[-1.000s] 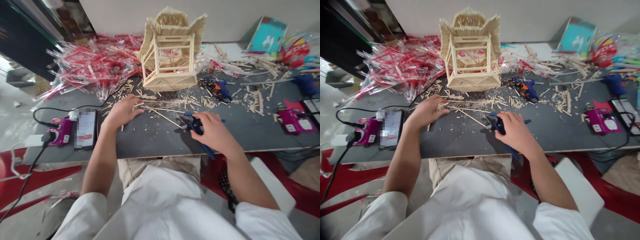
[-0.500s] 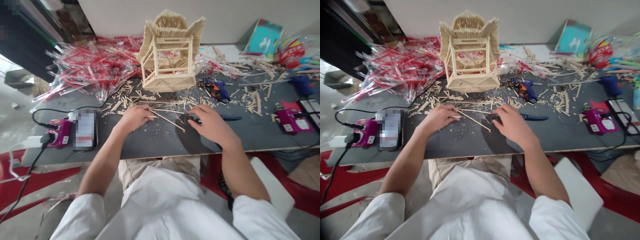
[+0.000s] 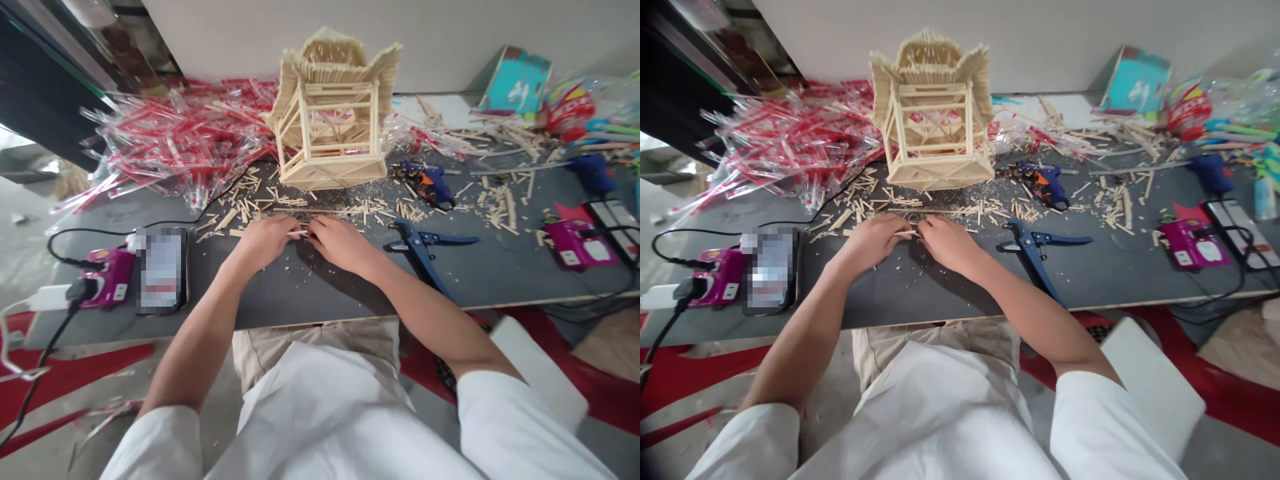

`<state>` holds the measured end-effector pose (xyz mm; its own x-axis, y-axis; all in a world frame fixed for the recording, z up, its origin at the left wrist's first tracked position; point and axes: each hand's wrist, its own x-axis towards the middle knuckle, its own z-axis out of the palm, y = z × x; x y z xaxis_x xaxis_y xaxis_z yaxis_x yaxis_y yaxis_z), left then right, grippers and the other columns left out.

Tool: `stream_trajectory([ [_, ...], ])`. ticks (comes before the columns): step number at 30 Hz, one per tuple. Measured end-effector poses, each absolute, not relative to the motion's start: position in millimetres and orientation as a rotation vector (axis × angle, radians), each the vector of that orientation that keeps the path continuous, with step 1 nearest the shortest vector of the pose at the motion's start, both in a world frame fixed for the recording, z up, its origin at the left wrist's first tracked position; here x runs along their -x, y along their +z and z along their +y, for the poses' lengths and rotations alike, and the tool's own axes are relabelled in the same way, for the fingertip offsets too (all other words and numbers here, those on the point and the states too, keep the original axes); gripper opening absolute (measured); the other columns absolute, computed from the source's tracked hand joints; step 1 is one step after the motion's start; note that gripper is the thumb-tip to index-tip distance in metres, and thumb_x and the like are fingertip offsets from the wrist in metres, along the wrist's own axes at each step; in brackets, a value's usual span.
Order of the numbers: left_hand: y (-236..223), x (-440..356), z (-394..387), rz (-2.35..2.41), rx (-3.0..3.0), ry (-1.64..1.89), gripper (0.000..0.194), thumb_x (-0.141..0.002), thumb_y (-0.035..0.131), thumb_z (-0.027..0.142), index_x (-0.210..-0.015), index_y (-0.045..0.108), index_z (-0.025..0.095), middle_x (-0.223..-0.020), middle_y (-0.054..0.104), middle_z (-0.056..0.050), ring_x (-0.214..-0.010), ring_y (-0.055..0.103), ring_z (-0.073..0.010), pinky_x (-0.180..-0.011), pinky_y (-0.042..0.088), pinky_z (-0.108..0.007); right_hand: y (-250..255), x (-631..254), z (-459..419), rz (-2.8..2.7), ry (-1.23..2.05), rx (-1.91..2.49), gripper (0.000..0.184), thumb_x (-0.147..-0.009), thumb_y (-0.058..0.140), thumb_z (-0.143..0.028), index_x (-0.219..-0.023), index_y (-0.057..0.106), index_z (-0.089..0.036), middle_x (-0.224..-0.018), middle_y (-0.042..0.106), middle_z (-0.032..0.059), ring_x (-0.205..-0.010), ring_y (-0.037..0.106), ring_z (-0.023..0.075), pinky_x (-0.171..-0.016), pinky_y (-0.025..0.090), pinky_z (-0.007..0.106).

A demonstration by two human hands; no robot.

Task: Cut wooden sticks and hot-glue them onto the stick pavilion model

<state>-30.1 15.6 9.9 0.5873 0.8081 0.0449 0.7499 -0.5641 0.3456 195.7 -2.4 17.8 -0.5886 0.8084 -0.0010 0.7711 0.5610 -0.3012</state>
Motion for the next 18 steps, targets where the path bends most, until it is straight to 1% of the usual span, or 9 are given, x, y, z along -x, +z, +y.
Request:
stream_trajectory([
  [5, 12.7, 31.9, 17.4, 1.528, -2.475, 0.276, 0.024, -0.106, 0.055, 0.035, -0.114, 0.074, 0.023, -0.117, 0.076, -0.011, -0.107, 0.073, -0.0305, -0.085, 0.055, -0.037, 15.9, -204.3, -6.0, -2.604, 0.424, 1.455, 0.02, -0.107, 0.047, -0.017, -0.11, 0.067, -0.013, -0.109, 0.07, 0.0149, -0.1, 0.067, 0.027, -0.077, 0.047, 0.037],
  [8, 15.7, 30.2, 15.8, 1.643, -2.461, 0.259, 0.026, -0.107, 0.053, 0.035, -0.117, 0.073, 0.022, -0.124, 0.075, -0.012, -0.11, 0.073, -0.031, -0.085, 0.054, -0.038, 16.8, -206.5, -6.8, -2.564, 0.397, 1.572, 0.019, -0.103, 0.048, -0.014, -0.108, 0.066, -0.013, -0.108, 0.07, 0.0167, -0.098, 0.066, 0.0285, -0.073, 0.046, 0.038],
  [10, 16.1, 30.5, 15.7, 1.698, -2.451, 0.292, 0.026, -0.107, 0.052, 0.032, -0.118, 0.073, 0.022, -0.125, 0.075, -0.011, -0.108, 0.074, -0.0299, -0.084, 0.054, -0.037, 18.1, -208.4, -7.3, -2.54, 0.405, 1.591, 0.016, -0.1, 0.05, -0.013, -0.105, 0.066, -0.013, -0.107, 0.07, 0.0166, -0.097, 0.066, 0.0286, -0.072, 0.045, 0.038],
  [13, 15.6, 36.9, 19.9, 1.795, -2.405, 0.445, 0.024, -0.106, 0.051, 0.03, -0.117, 0.071, 0.022, -0.124, 0.075, -0.01, -0.104, 0.074, -0.0279, -0.084, 0.054, -0.037, 20.8, -212.4, -7.8, -2.547, 0.475, 1.456, 0.012, -0.097, 0.054, -0.012, -0.097, 0.065, -0.017, -0.102, 0.069, 0.0128, -0.093, 0.064, 0.0258, -0.075, 0.045, 0.037],
  [15, 15.7, 46.8, 25.7, 1.883, -2.311, 0.629, 0.024, -0.106, 0.05, 0.032, -0.118, 0.068, 0.023, -0.12, 0.077, -0.01, -0.104, 0.074, -0.0269, -0.089, 0.054, -0.038, 21.8, -214.3, -7.6, -2.553, 0.554, 1.317, 0.012, -0.099, 0.054, -0.013, -0.095, 0.065, -0.018, -0.1, 0.069, 0.0103, -0.091, 0.063, 0.023, -0.077, 0.045, 0.035],
  [18, 17.6, 68.1, 35.1, 2.031, -2.125, 0.873, 0.031, -0.107, 0.044, 0.036, -0.13, 0.061, 0.025, -0.112, 0.08, -0.009, -0.105, 0.074, -0.0275, -0.097, 0.054, -0.044, 20.9, -215.3, -6.0, -2.54, 0.642, 1.168, 0.016, -0.106, 0.052, -0.022, -0.098, 0.066, -0.018, -0.104, 0.068, 0.0101, -0.092, 0.063, 0.0211, -0.08, 0.047, 0.034],
])
